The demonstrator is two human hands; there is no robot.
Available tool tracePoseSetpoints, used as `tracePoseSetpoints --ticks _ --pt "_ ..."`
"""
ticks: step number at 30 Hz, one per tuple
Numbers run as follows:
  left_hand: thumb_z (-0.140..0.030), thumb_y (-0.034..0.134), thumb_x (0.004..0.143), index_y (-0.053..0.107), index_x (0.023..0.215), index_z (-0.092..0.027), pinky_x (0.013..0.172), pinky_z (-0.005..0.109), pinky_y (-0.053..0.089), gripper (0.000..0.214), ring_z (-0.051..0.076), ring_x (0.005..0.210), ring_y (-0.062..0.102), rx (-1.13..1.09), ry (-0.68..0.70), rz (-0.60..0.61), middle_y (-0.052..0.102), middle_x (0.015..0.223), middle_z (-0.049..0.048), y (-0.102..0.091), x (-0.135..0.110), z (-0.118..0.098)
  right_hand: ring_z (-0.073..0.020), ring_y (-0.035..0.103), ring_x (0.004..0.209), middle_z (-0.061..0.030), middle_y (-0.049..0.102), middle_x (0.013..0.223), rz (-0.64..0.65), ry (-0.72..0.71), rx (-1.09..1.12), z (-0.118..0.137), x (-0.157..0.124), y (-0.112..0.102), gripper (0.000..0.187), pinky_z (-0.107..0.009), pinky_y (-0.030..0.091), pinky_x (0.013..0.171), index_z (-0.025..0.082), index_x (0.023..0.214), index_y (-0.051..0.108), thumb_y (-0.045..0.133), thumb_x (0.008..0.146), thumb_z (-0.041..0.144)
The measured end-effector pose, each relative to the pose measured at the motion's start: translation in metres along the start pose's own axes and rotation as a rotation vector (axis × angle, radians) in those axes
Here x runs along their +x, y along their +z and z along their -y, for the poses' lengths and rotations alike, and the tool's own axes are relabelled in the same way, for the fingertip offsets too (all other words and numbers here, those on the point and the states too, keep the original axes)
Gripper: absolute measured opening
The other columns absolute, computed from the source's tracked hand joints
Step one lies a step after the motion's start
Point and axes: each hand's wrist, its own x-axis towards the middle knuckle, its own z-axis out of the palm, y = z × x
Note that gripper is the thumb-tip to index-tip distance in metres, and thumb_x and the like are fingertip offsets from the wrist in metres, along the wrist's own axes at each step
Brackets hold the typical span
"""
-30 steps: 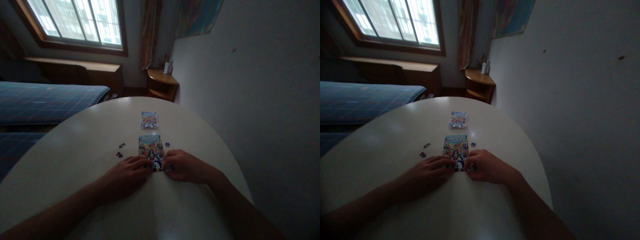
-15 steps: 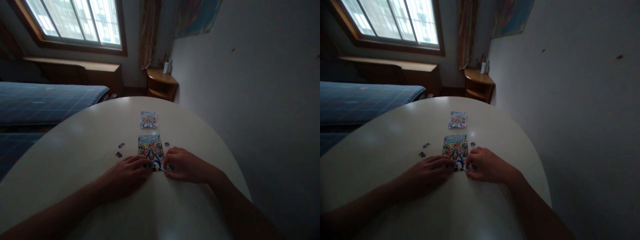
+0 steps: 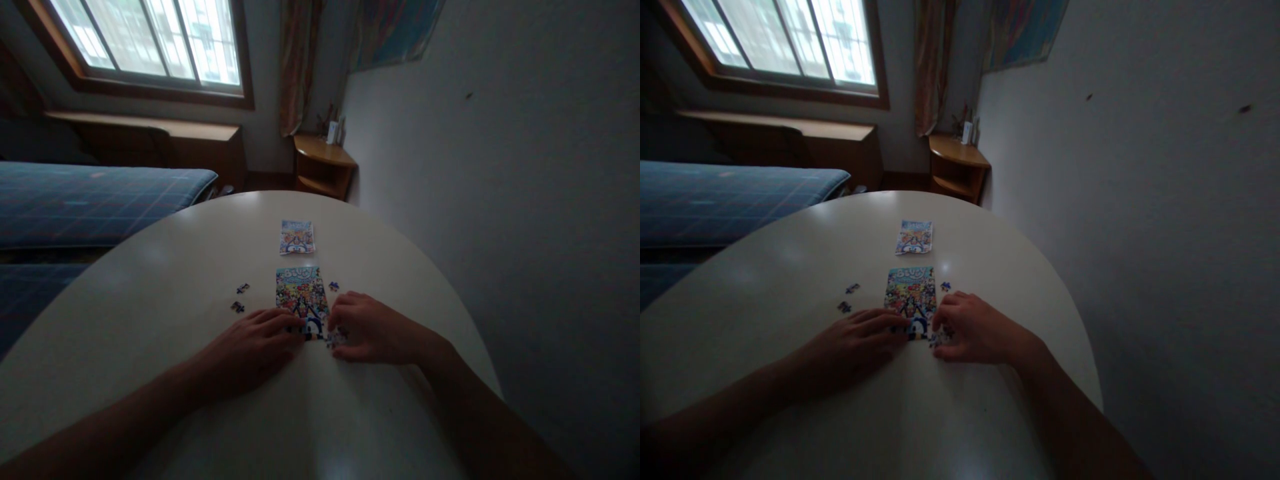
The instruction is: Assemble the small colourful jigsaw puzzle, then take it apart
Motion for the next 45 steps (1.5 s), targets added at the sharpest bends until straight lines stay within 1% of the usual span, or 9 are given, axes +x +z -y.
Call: tracePoseSetpoints --ticks 7,12,16,18,24,33,39,45 --pt "-0.019 0.052 0.096 0.06 0.12 -0.022 0.101 0.046 0.05 0.026 0.026 0.122 0.056 0.006 -0.002 -0.004 0.062 0.13 0.0084 -0.0006 -0.0003 -0.0004 -0.0202 0.059 0.092 -0.0056 0.065 0.093 -0.003 -0.008 -0.007 0.0013 0.0004 0.0004 0.019 -0.033 0.045 0.084 0.019 0.092 0.069 0.077 0.076 0.026" --pt "-0.018 0.052 0.095 0.059 0.12 -0.022 0.099 0.047 0.051 0.027 0.027 0.121 0.057 0.018 -0.007 0.021 0.062 0.13 0.0081 -0.0009 -0.0002 -0.0007 -0.0201 0.059 0.092 -0.0062 0.065 0.095 0.012 -0.003 0.011 0.0032 0.0009 -0.0004 0.016 -0.033 0.046 0.084 0.019 0.091 0.07 0.074 0.076 0.019" --pt "-0.018 0.053 0.095 0.06 0.119 -0.022 0.102 0.044 0.049 0.026 0.025 0.122 0.057 0.001 -0.011 0.015 0.062 0.129 0.0079 -0.0005 0.0002 -0.0009 -0.0191 0.06 0.09 -0.0057 0.066 0.095 0.01 -0.028 0.037 0.003 0.0007 -0.0003 0.019 -0.033 0.047 0.085 0.02 0.092 0.07 0.068 0.075 0.011" --pt "-0.019 0.053 0.095 0.06 0.119 -0.022 0.102 0.045 0.05 0.025 0.025 0.122 0.057 0.011 -0.01 0.015 0.062 0.129 0.0079 -0.0001 0.0002 -0.0006 -0.0191 0.06 0.09 -0.0056 0.066 0.095 0.014 -0.026 0.039 0.0032 0.0003 -0.0009 0.021 -0.033 0.047 0.085 0.02 0.092 0.07 0.068 0.074 0.009" --pt "-0.02 0.05 0.097 0.058 0.119 -0.021 0.101 0.047 0.051 0.024 0.026 0.122 0.056 0.042 0.004 0.035 0.062 0.131 0.0084 -0.0006 0.0 -0.0005 -0.0205 0.059 0.093 -0.0061 0.066 0.097 0.017 -0.005 0.02 0.0032 -0.0012 -0.0033 0.023 -0.033 0.047 0.085 0.019 0.095 0.069 0.072 0.073 0.016" --pt "-0.019 0.051 0.096 0.058 0.121 -0.021 0.099 0.047 0.052 0.026 0.027 0.122 0.056 0.039 0.001 0.045 0.061 0.132 0.0083 -0.0019 -0.0007 -0.0008 -0.0203 0.059 0.093 -0.0058 0.066 0.097 0.02 0.011 0.036 0.0004 -0.0039 -0.0047 0.023 -0.033 0.046 0.086 0.018 0.094 0.068 0.072 0.072 0.014" --pt "-0.019 0.052 0.095 0.059 0.121 -0.022 0.1 0.045 0.051 0.027 0.026 0.122 0.056 0.026 -0.002 0.022 0.061 0.132 0.0081 0.0001 -0.0017 0.0005 -0.0202 0.059 0.093 -0.0064 0.066 0.097 0.038 0.028 0.028 0.0015 -0.0035 -0.0057 0.023 -0.033 0.046 0.086 0.017 0.094 0.068 0.073 0.071 0.013" --pt "-0.019 0.051 0.096 0.06 0.119 -0.022 0.1 0.046 0.051 0.025 0.026 0.122 0.056 0.026 -0.004 0.025 0.062 0.131 0.0084 -0.0003 -0.0005 -0.0005 -0.0196 0.059 0.093 -0.0068 0.066 0.097 0.038 0.013 0.035 0.0031 -0.0022 -0.0047 0.022 -0.032 0.046 0.086 0.017 0.094 0.069 0.07 0.073 0.012"
